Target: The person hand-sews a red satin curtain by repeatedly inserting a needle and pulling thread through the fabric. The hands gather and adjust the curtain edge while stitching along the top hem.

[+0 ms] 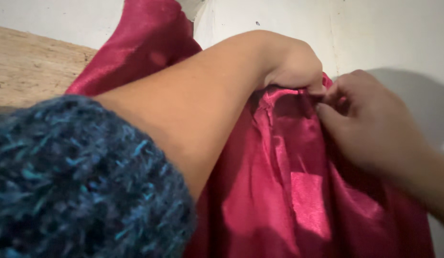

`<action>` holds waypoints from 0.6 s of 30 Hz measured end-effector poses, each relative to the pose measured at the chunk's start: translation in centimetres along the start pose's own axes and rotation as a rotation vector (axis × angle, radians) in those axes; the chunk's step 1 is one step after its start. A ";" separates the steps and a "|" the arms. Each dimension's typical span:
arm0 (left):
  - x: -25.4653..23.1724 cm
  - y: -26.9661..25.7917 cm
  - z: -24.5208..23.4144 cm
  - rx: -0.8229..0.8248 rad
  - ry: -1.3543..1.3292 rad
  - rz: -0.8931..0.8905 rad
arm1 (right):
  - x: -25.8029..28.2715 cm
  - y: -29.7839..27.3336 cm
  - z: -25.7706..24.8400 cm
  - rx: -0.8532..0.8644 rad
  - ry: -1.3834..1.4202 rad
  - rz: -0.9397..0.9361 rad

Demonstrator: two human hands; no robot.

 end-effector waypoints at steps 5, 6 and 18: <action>0.2 0.2 0.5 0.050 -0.064 -0.033 | 0.0 -1.4 -0.4 -0.183 0.025 0.102; 0.1 0.3 0.4 0.030 -0.058 -0.028 | 0.4 -1.6 -0.6 -0.238 0.019 0.064; 0.1 0.7 -0.3 -0.087 0.075 0.042 | 0.9 -5.4 0.1 -0.518 0.222 0.063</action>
Point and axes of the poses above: each hand's wrist, its own y-axis towards the middle knuckle, its own z-axis out of the palm, x = y × z, the point moved 9 cm from there along y, towards the middle knuckle, and after that the axes turned 8 degrees about -x, right-handed, at the moved point
